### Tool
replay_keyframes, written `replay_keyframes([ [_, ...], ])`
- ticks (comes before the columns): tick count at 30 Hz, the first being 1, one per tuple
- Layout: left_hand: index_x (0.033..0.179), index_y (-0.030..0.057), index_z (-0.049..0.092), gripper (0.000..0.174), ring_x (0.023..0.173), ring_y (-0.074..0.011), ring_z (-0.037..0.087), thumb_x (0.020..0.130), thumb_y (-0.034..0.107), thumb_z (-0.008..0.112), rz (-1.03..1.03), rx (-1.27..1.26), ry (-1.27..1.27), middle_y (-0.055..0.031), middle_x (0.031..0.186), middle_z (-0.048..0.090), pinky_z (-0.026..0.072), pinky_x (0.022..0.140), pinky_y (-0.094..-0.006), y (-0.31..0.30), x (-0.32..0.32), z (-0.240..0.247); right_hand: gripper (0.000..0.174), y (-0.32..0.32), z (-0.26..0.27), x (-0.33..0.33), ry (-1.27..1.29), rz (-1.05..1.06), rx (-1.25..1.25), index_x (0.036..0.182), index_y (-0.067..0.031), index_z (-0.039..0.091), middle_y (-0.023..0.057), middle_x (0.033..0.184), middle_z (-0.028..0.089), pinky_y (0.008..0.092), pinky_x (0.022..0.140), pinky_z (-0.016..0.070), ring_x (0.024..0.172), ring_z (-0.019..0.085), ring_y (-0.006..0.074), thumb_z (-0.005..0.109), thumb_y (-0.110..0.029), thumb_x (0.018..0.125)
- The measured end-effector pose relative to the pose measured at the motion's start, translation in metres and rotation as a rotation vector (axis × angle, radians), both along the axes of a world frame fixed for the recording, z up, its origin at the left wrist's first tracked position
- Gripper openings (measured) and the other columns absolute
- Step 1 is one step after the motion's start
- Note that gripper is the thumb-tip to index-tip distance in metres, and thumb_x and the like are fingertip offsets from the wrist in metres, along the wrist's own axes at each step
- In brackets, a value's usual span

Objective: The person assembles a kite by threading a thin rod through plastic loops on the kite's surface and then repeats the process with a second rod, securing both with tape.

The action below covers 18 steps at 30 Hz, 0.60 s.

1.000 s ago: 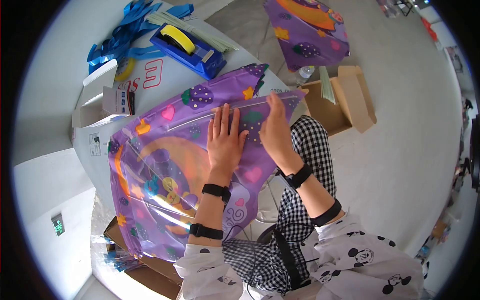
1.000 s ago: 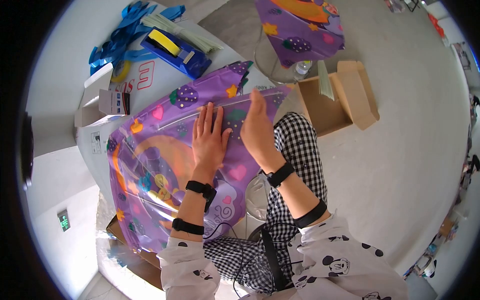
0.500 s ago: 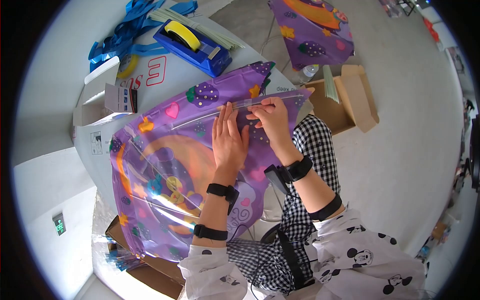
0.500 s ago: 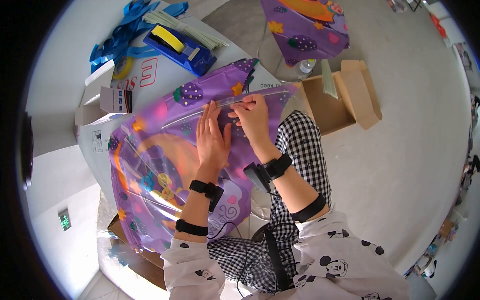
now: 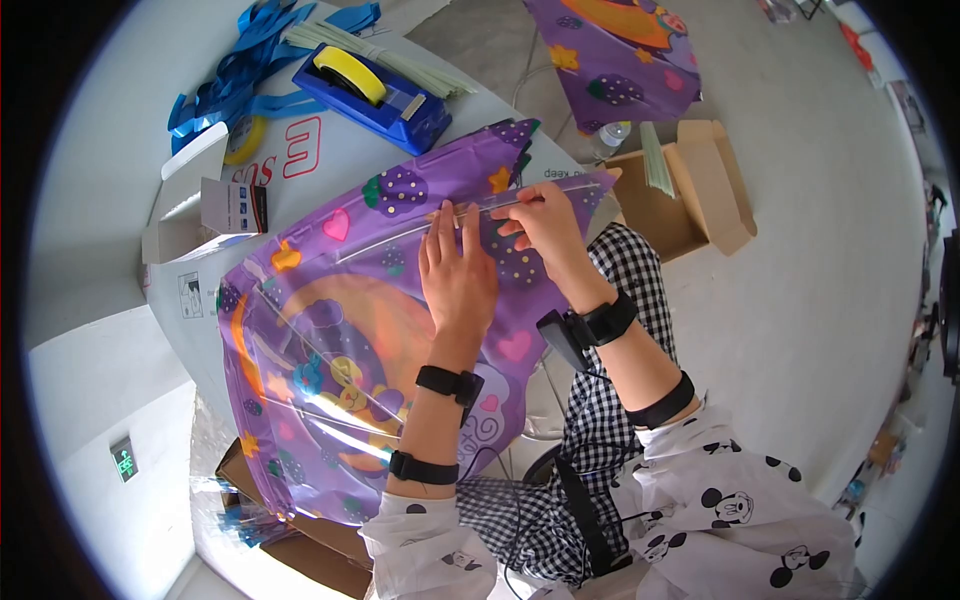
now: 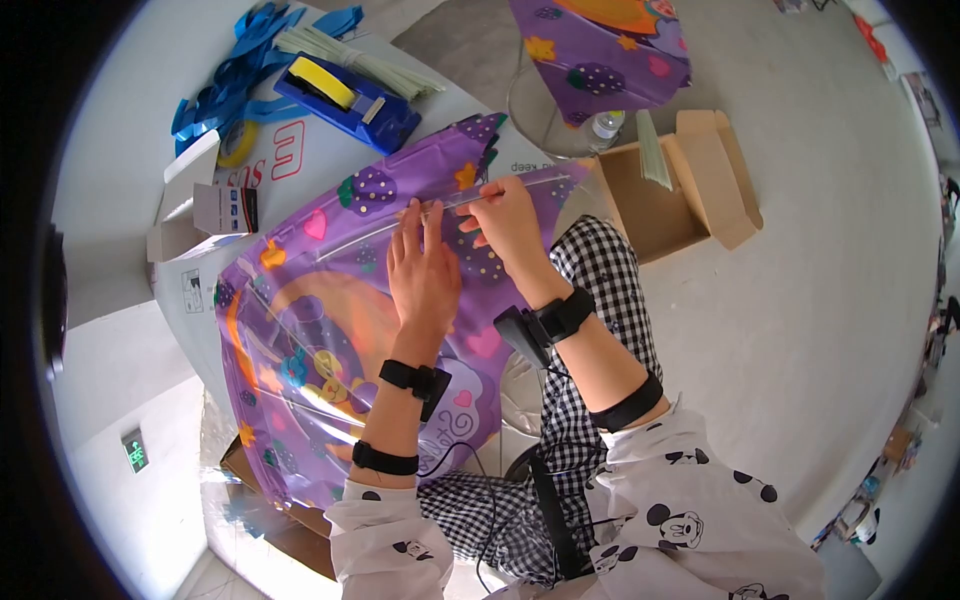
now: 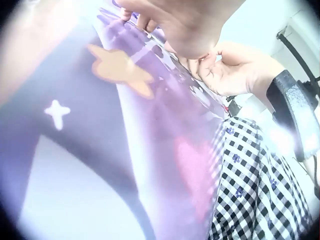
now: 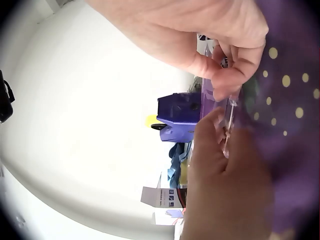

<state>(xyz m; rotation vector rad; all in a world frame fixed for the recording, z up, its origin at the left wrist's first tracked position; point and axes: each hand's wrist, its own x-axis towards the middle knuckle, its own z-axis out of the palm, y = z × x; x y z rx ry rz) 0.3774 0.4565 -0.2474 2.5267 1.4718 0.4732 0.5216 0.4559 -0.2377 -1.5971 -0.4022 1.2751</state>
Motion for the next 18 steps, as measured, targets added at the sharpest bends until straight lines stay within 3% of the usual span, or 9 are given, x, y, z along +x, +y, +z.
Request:
replay_keyframes([
  [11, 0.139, 0.0235, 0.048, 0.061, 0.128, -0.0356, 0.044, 0.081, 0.011, 0.063, 0.025, -0.012, 0.102, -0.0172, 0.144, 0.041, 0.0388, 0.104, -0.0458, 0.0, 0.012, 0.009, 0.021, 0.004, 0.006, 0.005, 0.104, -0.008, -0.066, 0.103, 0.0001, 0.047, 0.0166, 0.093, 0.068, 0.0276, 0.051, 0.0509, 0.072, 0.069, 0.0202, 0.055, -0.006, 0.084],
  [18, 0.137, 0.0223, 0.048, 0.059, 0.131, -0.0359, 0.042, 0.081, 0.012, 0.064, 0.077, -0.143, 0.236, -0.0184, 0.144, 0.041, 0.0488, 0.093, -0.0451, 0.004, 0.024, 0.02, 0.019, 0.002, 0.015, 0.014, 0.245, 0.031, -0.084, 0.1, 0.0001, 0.053, 0.014, 0.095, 0.068, 0.0279, 0.057, 0.05, 0.077, 0.068, 0.0198, 0.059, -0.009, 0.085],
])
